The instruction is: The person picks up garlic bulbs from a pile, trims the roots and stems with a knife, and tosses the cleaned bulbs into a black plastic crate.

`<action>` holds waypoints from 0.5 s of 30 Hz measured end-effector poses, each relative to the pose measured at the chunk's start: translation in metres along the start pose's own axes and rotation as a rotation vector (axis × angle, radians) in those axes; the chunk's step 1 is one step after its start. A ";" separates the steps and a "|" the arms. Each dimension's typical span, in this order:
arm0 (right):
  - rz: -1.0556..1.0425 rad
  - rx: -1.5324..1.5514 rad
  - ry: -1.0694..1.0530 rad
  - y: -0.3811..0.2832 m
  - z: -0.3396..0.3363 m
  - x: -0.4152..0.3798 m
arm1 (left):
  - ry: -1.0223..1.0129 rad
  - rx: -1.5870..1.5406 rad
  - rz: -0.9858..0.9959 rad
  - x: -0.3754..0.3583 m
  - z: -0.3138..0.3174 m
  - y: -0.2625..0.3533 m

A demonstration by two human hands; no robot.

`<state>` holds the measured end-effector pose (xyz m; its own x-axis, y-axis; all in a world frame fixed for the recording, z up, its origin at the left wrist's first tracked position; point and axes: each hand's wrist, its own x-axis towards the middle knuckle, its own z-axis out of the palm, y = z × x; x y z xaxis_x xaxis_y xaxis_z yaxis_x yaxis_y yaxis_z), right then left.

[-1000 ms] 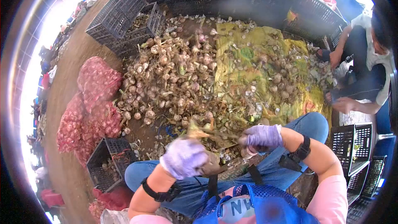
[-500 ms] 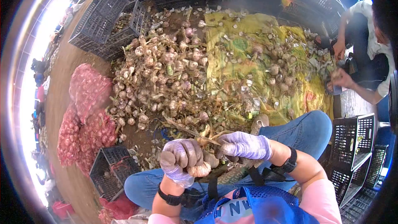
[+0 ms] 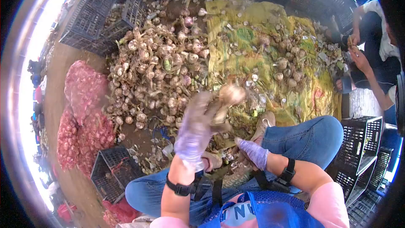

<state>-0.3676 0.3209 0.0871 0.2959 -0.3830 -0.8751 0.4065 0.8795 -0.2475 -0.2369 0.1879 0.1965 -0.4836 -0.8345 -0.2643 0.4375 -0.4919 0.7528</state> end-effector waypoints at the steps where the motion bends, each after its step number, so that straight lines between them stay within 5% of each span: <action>1: 0.021 0.000 0.003 0.005 0.000 0.000 | 0.036 0.196 -0.093 0.006 -0.001 -0.007; 3: -0.244 0.045 0.188 -0.002 -0.001 0.006 | 0.114 0.464 -0.220 0.048 -0.050 -0.062; 5: -0.252 0.190 0.248 -0.028 0.011 -0.006 | 0.160 1.262 -0.199 0.089 -0.133 -0.140; 8: -0.150 0.296 0.235 -0.024 -0.003 0.008 | 0.174 1.560 -0.457 0.089 -0.138 -0.154; 10: -0.167 0.293 0.223 -0.026 0.000 0.003 | -0.177 2.140 -0.429 0.077 -0.148 -0.164; 15: -0.210 0.225 0.137 -0.020 0.002 0.000 | 0.010 2.105 -0.652 0.066 -0.192 -0.152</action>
<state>-0.3736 0.3026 0.0928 0.0724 -0.4940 -0.8664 0.6316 0.6950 -0.3435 -0.1900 0.1599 -0.0509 -0.1736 -0.7170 -0.6752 -0.9598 0.2766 -0.0470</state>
